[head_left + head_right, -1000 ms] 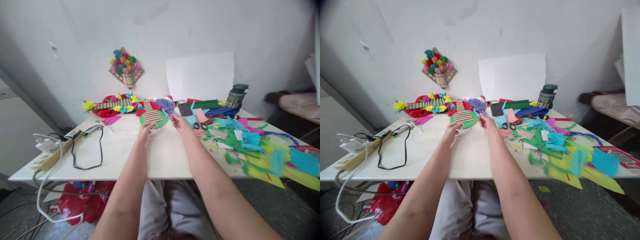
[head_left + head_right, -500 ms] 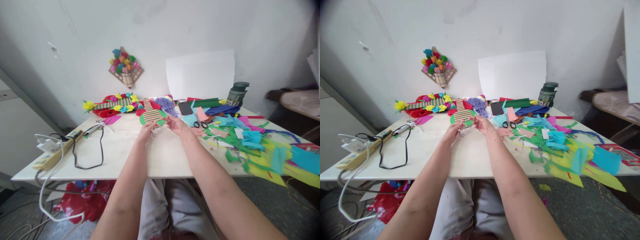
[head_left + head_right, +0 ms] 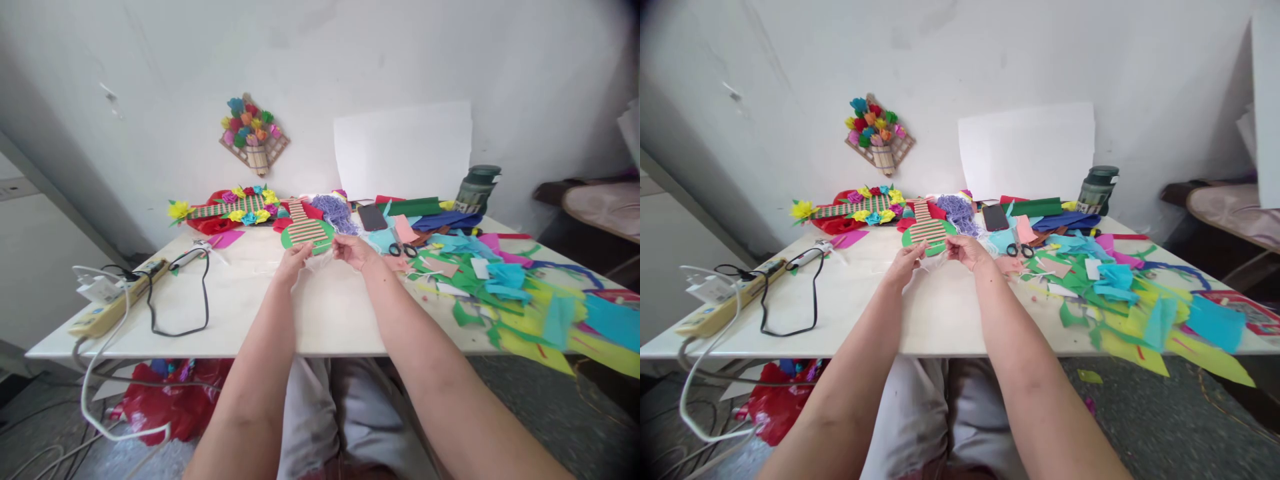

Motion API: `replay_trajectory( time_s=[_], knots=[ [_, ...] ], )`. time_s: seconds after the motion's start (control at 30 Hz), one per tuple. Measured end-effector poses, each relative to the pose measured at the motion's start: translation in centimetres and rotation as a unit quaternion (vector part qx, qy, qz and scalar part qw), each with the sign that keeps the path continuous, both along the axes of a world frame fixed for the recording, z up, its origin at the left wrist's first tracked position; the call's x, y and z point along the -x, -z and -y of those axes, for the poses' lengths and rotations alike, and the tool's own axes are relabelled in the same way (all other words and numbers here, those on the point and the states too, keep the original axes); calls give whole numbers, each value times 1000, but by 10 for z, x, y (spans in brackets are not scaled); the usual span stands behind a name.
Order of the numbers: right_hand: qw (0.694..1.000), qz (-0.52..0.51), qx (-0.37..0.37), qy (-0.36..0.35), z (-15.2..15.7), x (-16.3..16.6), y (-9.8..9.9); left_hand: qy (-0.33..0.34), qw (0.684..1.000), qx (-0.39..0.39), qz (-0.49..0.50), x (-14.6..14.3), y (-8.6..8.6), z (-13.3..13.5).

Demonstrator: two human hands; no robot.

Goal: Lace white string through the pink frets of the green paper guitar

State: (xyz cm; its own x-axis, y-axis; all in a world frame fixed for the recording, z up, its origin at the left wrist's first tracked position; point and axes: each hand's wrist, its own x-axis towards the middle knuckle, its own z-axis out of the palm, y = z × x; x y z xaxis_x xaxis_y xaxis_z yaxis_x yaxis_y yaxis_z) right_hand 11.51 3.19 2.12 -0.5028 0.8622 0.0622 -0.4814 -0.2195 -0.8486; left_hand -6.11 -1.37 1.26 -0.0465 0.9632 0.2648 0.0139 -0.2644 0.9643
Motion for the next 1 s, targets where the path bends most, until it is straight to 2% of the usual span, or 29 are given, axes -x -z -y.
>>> replay_trajectory(
  time_s=[0.1,0.2,0.27,0.37,0.47,0.57,0.67,0.73,0.83,0.9,1.0],
  knots=[
    [982,-75,52,165,-5,-10,-4,7,998,5,56,4,-1,-1],
    [934,-146,88,315,-10,-21,-5,3,993,-2,117,8,-5,0],
    [904,-176,89,379,-13,-27,-4,-4,988,-7,155,10,-7,1],
    [897,-157,80,405,-16,-30,-1,-8,985,0,175,13,-8,2],
    [911,-50,101,396,-16,-27,-1,-12,989,10,149,13,-6,1],
    [908,44,129,397,-16,-23,-2,-29,994,19,102,13,-4,0],
    [905,40,107,410,-16,-24,-4,-43,997,27,51,13,-3,0],
    [930,2,75,360,-14,-26,-5,-38,999,24,28,13,-2,1],
    [982,-39,27,182,-7,-25,-7,-18,1000,12,6,11,-1,2],
    [996,-29,-8,86,-2,-20,-8,-1,1000,8,-7,9,-2,3],
    [999,25,-48,-1,6,-7,-8,24,999,9,-23,4,-4,5]
  ],
)
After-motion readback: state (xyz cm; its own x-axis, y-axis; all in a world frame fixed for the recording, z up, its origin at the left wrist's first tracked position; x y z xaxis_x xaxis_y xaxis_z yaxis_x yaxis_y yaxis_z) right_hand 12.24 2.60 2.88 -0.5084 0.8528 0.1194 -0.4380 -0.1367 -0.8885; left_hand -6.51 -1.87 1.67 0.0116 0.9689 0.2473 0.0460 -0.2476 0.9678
